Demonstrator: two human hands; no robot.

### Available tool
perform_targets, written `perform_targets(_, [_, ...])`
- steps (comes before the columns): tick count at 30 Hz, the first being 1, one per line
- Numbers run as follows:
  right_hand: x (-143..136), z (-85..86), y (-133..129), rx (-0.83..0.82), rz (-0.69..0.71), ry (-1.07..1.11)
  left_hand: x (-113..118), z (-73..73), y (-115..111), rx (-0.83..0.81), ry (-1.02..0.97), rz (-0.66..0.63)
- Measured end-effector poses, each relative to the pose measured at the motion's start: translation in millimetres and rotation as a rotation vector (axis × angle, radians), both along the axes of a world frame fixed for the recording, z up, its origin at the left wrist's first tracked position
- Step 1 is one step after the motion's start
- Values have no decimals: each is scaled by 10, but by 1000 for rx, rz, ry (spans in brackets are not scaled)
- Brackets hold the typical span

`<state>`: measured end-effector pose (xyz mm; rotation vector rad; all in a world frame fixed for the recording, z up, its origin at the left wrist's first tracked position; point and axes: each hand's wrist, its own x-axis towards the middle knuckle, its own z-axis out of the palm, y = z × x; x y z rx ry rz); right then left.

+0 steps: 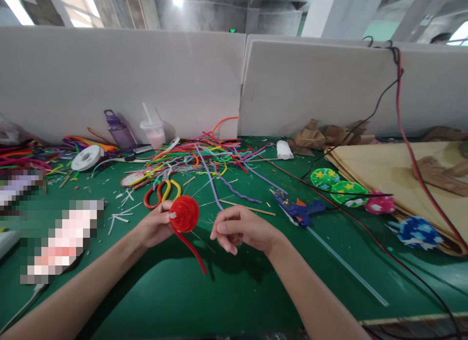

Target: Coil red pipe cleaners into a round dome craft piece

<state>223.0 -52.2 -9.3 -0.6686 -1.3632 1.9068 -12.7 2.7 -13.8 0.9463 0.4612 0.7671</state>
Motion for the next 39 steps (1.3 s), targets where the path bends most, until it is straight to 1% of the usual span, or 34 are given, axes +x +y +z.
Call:
perform_targets(4, [9, -1, 35, 7, -155, 65, 40, 63, -42, 54, 31, 34])
perform_targets(7, [-8, 0, 37, 14, -193, 76, 48, 80, -55, 88, 46, 32])
perform_targets(14, [-5, -6, -8, 44, -68, 82, 38, 69, -39, 82, 24, 36])
perform_targets(18, [17, -16, -17, 60, -23, 81, 34, 73, -45, 91, 33, 21])
perform_targets(21, [17, -14, -14, 61, -6, 100, 25, 60, -47, 86, 24, 11])
perform_targets(23, [-5, 5, -14, 70, -43, 86, 26, 46, -37, 66, 6, 23])
perform_targets(24, [-25, 19, -16, 89, -106, 54, 32, 40, -27, 53, -9, 43])
perform_targets(25, [-51, 35, -20, 126, -207, -3, 42, 35, -15, 37, -29, 77])
perform_targets(26, [-82, 49, -24, 192, -345, -88, 55, 32, 0, 13, -54, 132])
perform_targets(28, [-148, 58, -34, 418, -640, -331, 87, 35, 31, -67, -91, 287])
perform_targets(29, [-181, 49, -38, 561, -744, -462, 104, 38, 45, -122, -102, 378])
perform_targets(30, [-212, 30, -40, 700, -799, -580, 121, 43, 55, -181, -105, 449])
perform_targets(31, [-239, 3, -38, 814, -810, -676, 136, 47, 60, -228, -108, 500])
perform_targets(32, [-263, -32, -34, 892, -796, -745, 149, 51, 61, -261, -109, 527])
perform_targets(33, [-282, -70, -26, 929, -771, -793, 160, 54, 57, -283, -111, 534])
perform_targets(36, [-317, -176, 7, 899, -693, -873, 179, 63, 27, -313, -130, 504])
perform_targets(39, [-317, -228, 26, 878, -608, -886, 182, 75, 2, -344, -131, 485])
